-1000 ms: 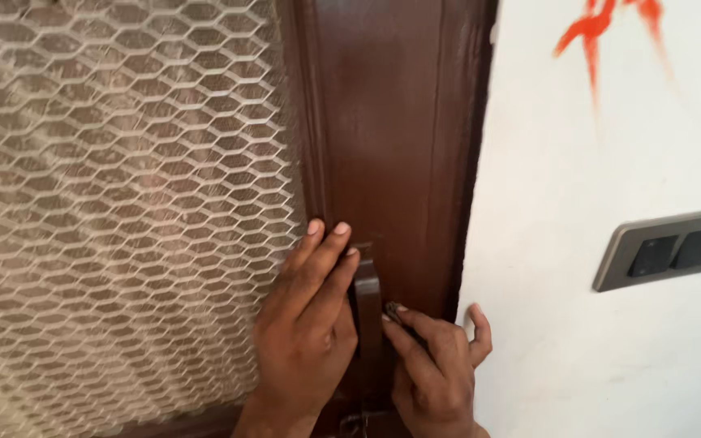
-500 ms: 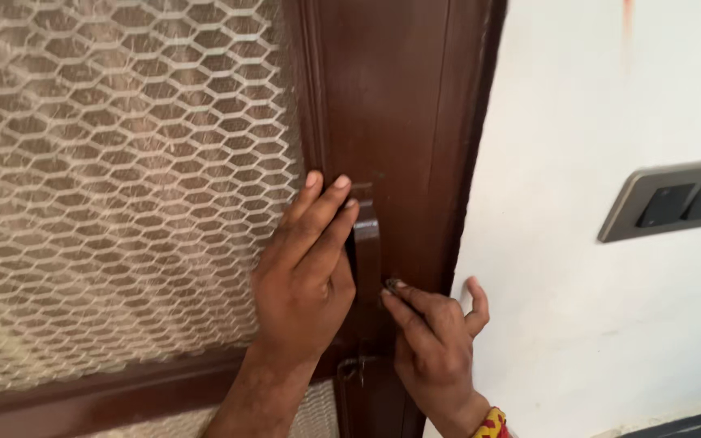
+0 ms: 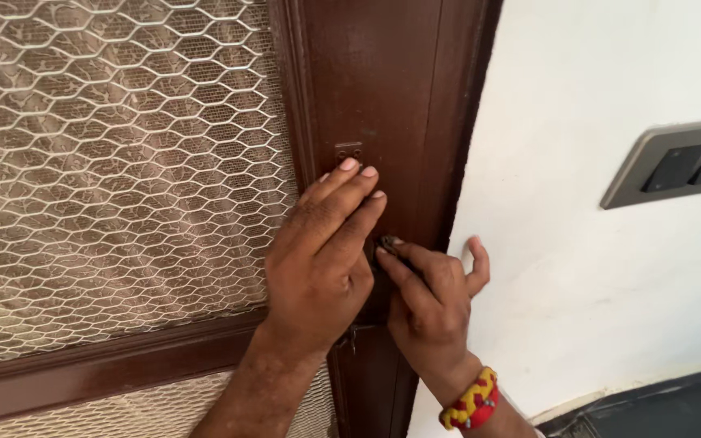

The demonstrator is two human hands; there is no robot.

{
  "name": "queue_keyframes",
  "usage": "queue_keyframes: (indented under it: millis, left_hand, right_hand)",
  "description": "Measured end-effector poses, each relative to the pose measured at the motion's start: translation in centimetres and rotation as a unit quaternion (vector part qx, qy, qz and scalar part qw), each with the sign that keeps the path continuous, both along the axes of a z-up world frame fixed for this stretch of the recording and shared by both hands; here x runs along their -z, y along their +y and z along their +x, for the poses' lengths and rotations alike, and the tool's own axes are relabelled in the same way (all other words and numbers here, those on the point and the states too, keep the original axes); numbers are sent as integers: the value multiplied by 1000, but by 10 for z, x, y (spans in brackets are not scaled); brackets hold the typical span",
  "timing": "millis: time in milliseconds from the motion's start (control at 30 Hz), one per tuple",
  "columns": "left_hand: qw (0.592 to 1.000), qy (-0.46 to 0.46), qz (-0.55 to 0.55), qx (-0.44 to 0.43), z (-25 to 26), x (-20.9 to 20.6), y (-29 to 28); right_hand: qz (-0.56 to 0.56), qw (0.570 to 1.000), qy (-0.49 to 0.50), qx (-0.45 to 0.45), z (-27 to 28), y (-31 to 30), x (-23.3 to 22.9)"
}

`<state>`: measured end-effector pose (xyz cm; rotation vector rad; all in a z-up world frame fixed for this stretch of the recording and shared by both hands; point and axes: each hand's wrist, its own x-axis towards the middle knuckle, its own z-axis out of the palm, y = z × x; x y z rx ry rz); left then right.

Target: The person scrubs the brown wooden door frame with a small dark abrasive pad, moving along the edges and corners of the frame and around the glass panel. The person continues scrubbing different sections of the frame, including the lower mesh area and the handle region.

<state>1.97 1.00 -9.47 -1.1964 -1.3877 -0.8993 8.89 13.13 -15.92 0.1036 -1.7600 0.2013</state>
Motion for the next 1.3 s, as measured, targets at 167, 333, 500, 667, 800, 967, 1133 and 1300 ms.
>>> queue_keyframes:
  millis: [167,333,500,667,800,967,1133,1300]
  left_hand:
    - [1000,-15,13,6,0,8,3]
    - [993,-99,55,29,20,22,-3]
    - [983,-145,96,55,37,30,-10]
    - [997,-77,20,17,20,13,-19]
    - [998,-55,-11,-25,23,11,-19]
    - [996,-61,-9,-58,25,2,-16]
    - [990,-91,46,-94,18,-9,-6]
    - [985,-119,54,-116,37,7,-13]
  right_hand:
    - [24,999,22,12,-7,16,-15]
    - [-41,999,16,-26,8,0,-43]
    - [-109,988,44,-104,20,-30,-50]
    - [-100,986,40,-130,0,-27,-58]
    - [-112,985,15,-131,11,-32,-48]
    - [-153,956,-25,-250,27,-35,-41]
    - [-467,799,-109,-362,12,-16,-41]
    - [-523,719,-156,-431,0,-15,-22]
